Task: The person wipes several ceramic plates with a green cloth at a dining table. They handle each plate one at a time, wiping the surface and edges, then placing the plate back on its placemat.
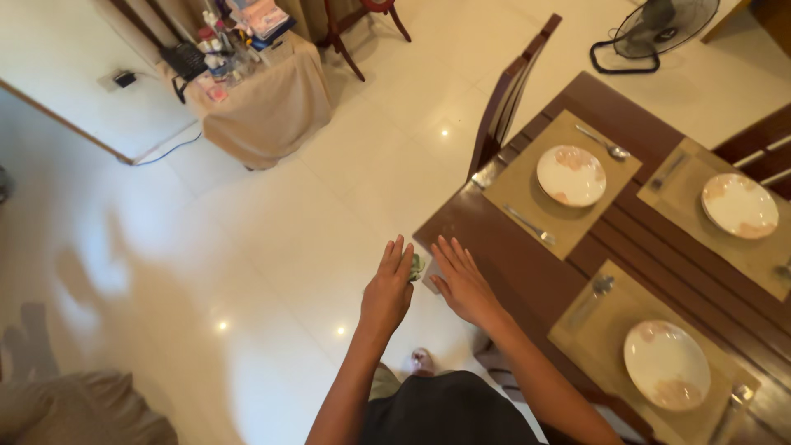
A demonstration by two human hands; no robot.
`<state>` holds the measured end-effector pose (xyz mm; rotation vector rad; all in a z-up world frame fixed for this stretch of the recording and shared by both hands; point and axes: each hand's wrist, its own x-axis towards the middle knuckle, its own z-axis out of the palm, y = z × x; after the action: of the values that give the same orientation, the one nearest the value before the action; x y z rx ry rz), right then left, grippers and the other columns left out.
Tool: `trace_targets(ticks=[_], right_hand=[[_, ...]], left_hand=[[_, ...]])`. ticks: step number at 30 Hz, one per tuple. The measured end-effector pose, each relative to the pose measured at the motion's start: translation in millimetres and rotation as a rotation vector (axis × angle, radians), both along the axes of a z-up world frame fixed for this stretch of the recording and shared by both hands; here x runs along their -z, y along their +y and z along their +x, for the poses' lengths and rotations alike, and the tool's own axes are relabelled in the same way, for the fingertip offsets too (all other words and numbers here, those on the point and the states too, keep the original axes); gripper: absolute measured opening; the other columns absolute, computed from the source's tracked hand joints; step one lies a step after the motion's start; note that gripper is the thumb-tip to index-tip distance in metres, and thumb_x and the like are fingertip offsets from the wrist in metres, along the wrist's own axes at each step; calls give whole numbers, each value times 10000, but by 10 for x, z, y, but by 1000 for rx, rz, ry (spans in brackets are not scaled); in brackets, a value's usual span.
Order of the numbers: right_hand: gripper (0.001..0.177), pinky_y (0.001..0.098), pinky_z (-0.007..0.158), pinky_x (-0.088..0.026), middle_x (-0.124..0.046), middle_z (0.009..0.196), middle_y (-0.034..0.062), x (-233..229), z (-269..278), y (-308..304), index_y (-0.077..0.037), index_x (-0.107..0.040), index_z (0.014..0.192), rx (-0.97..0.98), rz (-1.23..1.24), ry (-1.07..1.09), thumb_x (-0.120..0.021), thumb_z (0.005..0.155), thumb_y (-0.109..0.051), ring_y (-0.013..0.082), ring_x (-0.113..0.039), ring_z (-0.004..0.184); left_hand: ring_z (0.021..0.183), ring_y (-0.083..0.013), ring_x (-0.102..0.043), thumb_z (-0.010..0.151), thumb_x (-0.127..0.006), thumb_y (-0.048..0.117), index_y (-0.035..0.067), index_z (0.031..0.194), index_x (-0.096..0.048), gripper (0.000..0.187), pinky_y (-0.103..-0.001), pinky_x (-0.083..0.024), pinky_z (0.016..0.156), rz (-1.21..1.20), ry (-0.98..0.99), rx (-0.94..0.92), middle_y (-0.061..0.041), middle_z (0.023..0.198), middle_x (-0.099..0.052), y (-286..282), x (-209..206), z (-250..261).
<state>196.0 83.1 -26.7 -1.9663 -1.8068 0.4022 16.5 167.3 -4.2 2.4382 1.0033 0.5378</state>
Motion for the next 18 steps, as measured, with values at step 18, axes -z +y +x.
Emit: trace_targets(ticks=[18], right_hand=[[604,472,1230,-205,-282,1649,146,-25,179,2457,-61,-363,1546,482,-35,-36,-544,1020,-298,349,-225,1528]], left_hand=[[1476,-326,-396,772,-672,-59,45,1462,-505,718,-411,-525,1013,14,-35,554,-154,1599,-407,3036,-30,866]])
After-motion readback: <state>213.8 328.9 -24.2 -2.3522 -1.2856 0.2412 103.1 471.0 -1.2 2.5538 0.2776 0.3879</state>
